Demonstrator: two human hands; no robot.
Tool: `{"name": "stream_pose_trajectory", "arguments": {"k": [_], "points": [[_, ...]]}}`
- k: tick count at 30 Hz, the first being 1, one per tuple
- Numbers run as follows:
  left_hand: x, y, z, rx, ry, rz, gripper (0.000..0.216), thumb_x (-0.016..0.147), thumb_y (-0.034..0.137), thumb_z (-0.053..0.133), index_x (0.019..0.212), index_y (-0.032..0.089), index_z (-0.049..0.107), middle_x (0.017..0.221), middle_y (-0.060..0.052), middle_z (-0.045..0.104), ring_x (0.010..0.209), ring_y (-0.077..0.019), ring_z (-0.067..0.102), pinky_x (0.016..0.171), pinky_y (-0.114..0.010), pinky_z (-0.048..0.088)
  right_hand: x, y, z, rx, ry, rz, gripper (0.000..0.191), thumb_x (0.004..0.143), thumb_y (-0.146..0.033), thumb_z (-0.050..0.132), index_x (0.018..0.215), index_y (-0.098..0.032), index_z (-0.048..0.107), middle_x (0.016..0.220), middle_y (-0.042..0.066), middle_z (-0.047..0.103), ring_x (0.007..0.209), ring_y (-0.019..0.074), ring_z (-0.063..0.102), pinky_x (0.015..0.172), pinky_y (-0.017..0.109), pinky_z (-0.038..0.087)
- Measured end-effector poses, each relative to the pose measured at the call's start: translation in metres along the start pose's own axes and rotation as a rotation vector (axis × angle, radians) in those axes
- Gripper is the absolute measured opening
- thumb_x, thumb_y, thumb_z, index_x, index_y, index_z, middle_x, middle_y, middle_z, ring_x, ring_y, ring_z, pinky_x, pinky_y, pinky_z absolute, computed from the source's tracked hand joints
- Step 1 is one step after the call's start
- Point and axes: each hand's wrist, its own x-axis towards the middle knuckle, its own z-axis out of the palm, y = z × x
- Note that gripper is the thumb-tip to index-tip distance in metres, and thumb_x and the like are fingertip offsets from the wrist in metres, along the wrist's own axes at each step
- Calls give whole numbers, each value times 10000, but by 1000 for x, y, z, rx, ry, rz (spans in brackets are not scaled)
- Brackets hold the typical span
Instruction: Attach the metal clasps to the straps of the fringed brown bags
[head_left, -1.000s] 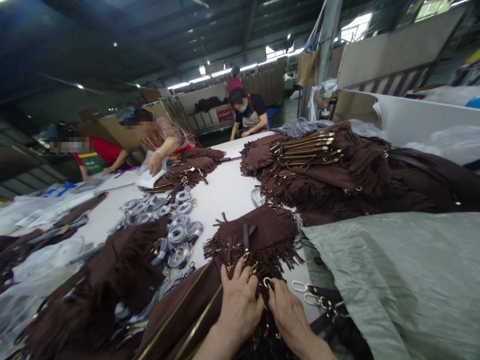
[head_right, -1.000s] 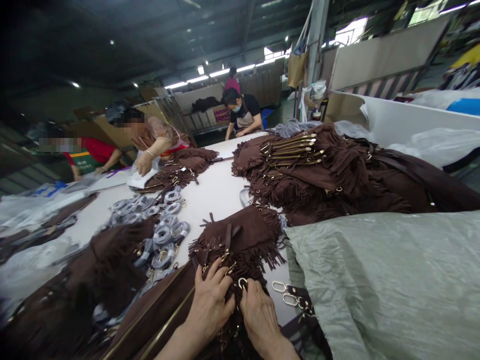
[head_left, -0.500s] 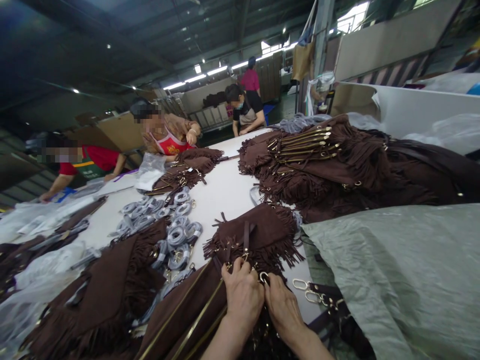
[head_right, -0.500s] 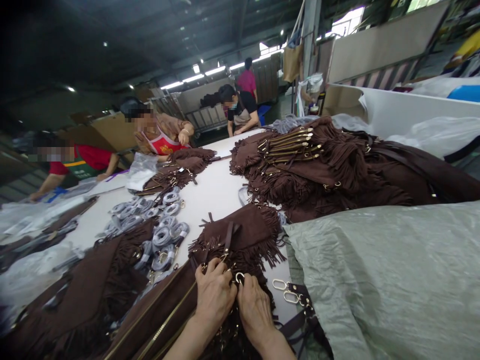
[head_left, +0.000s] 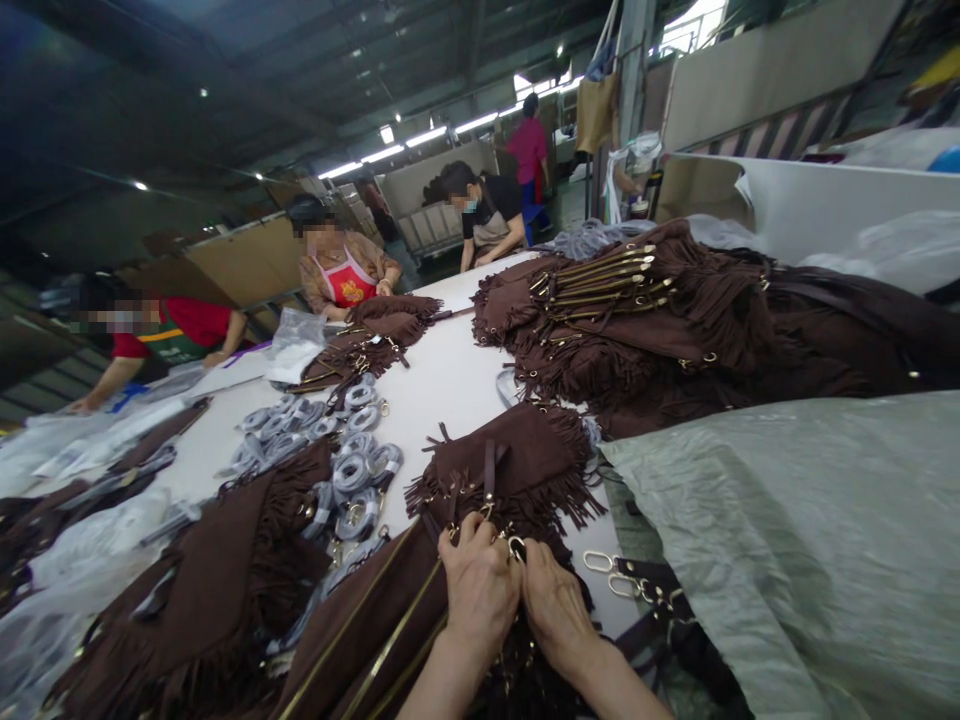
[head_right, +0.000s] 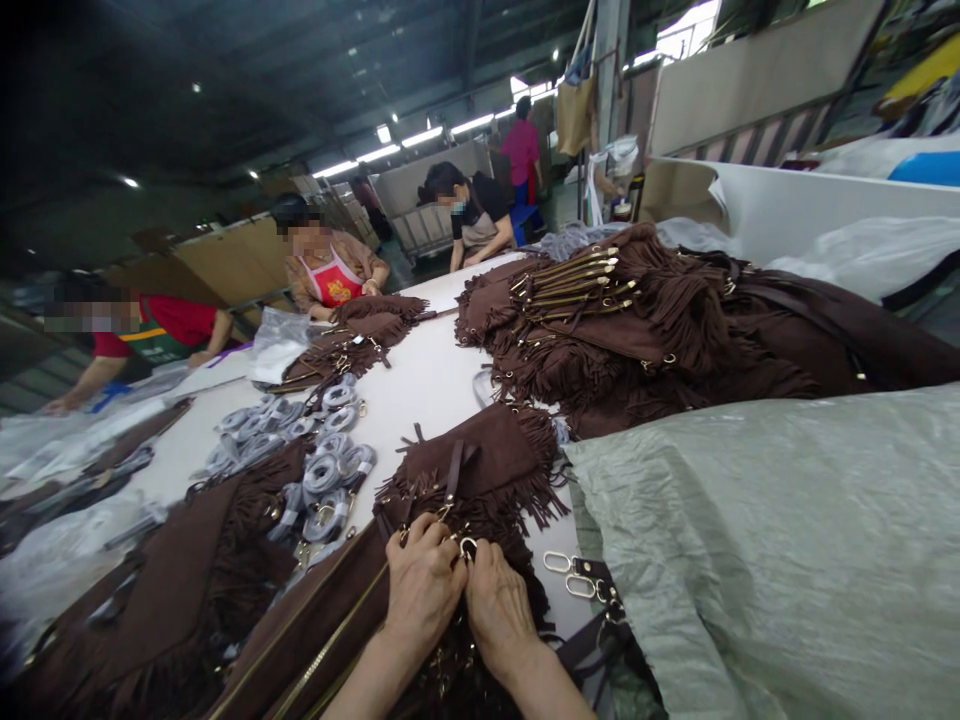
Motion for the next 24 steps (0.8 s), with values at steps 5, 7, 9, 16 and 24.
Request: {"name": "stream_pose_trajectory", "arguments": {"k": [5,7,9,16,24], "points": [[3,-8,-9,-45,-104,37,130,726,226,502,680,219,623,883,-20,609,1044,-241,432,876,-465,252,-6,1,-17,186,-162,129,204,824,-144,276,880,-158,472,779,87,581,697,209,573,606,311,412],[3,-15,-16,-75,-183,105,119,694,239,527,749,241,632,932,-13,597,1078,-243,409,893,-460,253,-2,5,-30,402,-271,211,173,820,-202,314,862,-176,479,768,52,572,708,187,554,620,295,396],[1,-25,-24,-111,-252,192,260,632,214,557,880,265,619,1037,-11,578,1143,-249,361,920,-455,248,7,10,-43,669,-362,302,132,774,-235,388,860,-188,476,680,-11,522,646,146,510,574,252,368],[-7,-55,-44,-265,-394,242,663,544,86,474,1183,263,458,1294,-27,437,1272,-229,227,1014,-446,217,43,1,-75,1049,-540,523,152,609,-229,477,753,-191,446,469,-116,316,399,50,239,399,183,191],[-2,-68,-44,-373,-404,274,561,679,82,495,1195,299,463,1285,-18,441,1259,-207,271,1032,-425,245,71,14,-55,829,-473,402,79,645,-222,470,713,-185,487,530,-58,428,462,96,390,454,224,319]]}}
